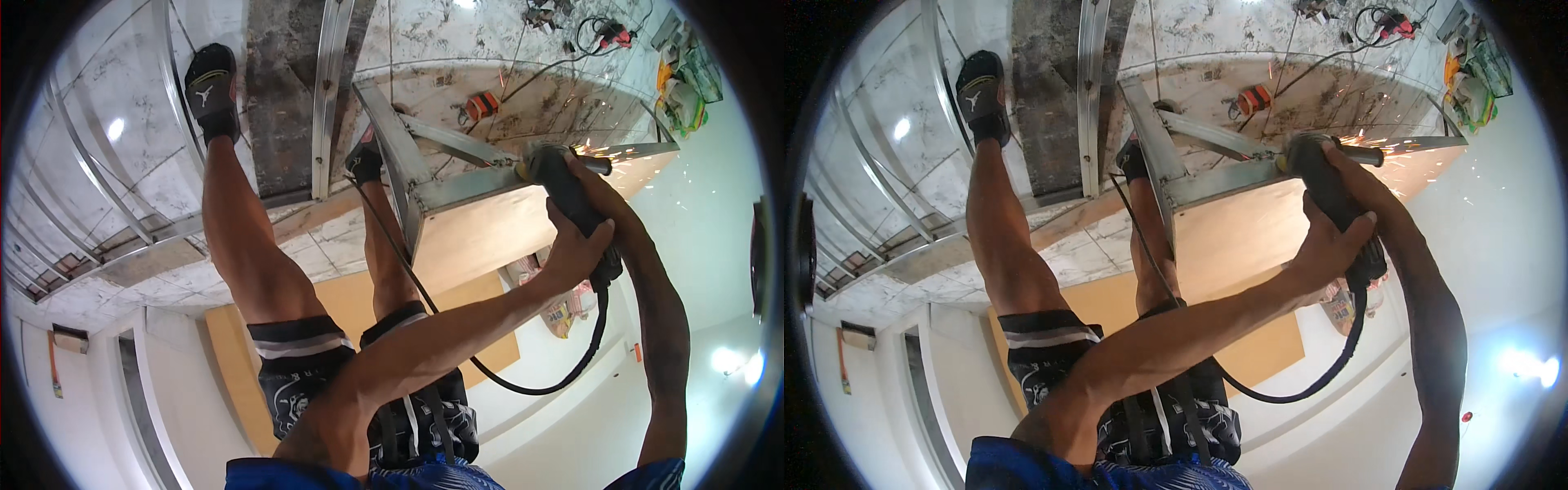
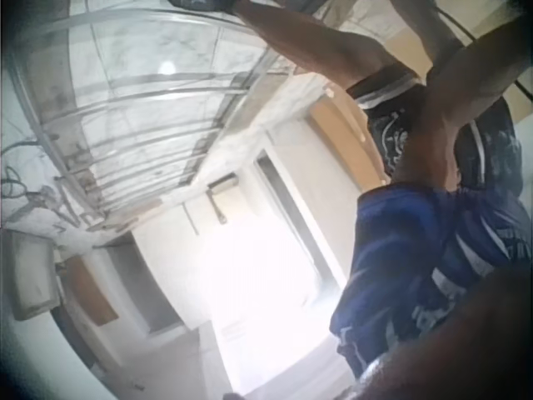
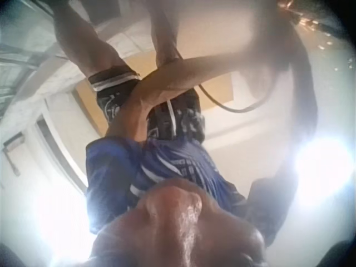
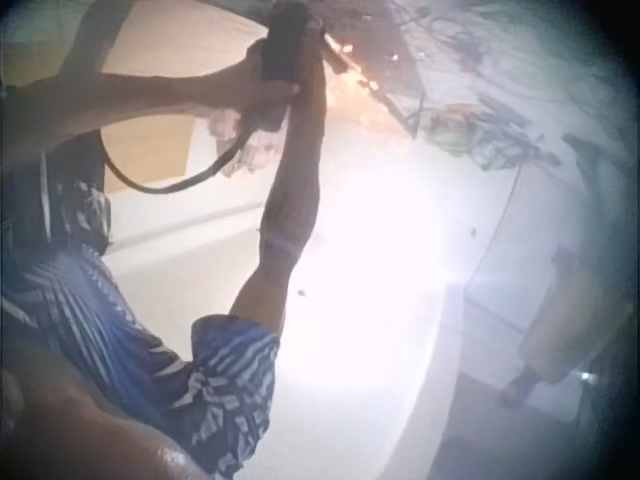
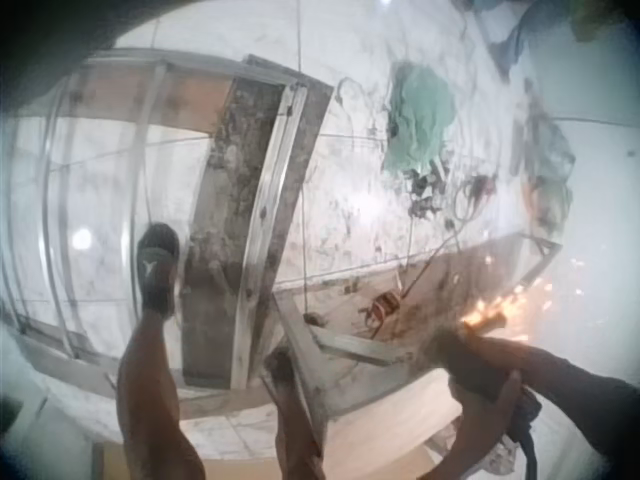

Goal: The person uses an angle grinder to cut the edge of a metal stud frame that is attached to a wooden board, producing sparks while holding the tool with both hands.

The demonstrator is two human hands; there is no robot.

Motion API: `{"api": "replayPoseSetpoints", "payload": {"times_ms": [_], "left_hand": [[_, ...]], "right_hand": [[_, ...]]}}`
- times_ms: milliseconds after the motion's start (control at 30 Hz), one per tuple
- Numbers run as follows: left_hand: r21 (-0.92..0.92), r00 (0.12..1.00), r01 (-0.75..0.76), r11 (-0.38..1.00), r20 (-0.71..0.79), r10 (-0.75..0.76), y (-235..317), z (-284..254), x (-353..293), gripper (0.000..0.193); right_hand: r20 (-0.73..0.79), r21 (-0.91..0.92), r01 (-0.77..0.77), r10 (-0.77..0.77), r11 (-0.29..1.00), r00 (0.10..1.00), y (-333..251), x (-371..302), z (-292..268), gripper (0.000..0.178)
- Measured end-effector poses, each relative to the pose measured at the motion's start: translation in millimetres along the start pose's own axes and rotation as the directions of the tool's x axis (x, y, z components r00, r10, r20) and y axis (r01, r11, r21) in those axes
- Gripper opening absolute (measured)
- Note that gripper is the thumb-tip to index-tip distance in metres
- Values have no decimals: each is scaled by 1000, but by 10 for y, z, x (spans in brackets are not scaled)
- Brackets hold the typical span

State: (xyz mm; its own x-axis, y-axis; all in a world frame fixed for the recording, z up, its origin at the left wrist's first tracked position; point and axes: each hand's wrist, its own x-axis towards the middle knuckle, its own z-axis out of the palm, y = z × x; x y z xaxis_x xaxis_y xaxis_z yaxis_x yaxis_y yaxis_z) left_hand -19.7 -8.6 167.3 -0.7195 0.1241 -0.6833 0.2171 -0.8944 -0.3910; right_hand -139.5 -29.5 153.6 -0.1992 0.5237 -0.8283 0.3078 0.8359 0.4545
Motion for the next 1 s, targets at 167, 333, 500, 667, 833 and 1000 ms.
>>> {"api": "replayPoseSetpoints", "payload": {"times_ms": [167,333,500,667,833,1000], "left_hand": [[15,997,-36,999,-61,37,-59,42,-6,102],[-13,1000,-2,1000,-14,1,27,-41,5,95],[-93,1000,-4,996,-29,1,19,-70,-24,82],[-123,999,-35,992,-12,33,6,-133,-18,82],[-94,1000,-18,995,-13,16,28,-92,-50,83],[-106,999,-27,994,-43,22,46,-83,-57,83]], "right_hand": [[-6,-70,54,-54,996,998,66,139,-150,50],[47,-130,65,-59,989,997,65,315,-201,53],[-26,-175,44,-49,984,998,21,230,-13,56],[-24,-277,55,-64,959,998,-9,197,16,60],[-23,-263,80,-90,961,996,-41,139,5,58],[-26,-278,58,-68,959,997,-25,198,-38,56]]}}
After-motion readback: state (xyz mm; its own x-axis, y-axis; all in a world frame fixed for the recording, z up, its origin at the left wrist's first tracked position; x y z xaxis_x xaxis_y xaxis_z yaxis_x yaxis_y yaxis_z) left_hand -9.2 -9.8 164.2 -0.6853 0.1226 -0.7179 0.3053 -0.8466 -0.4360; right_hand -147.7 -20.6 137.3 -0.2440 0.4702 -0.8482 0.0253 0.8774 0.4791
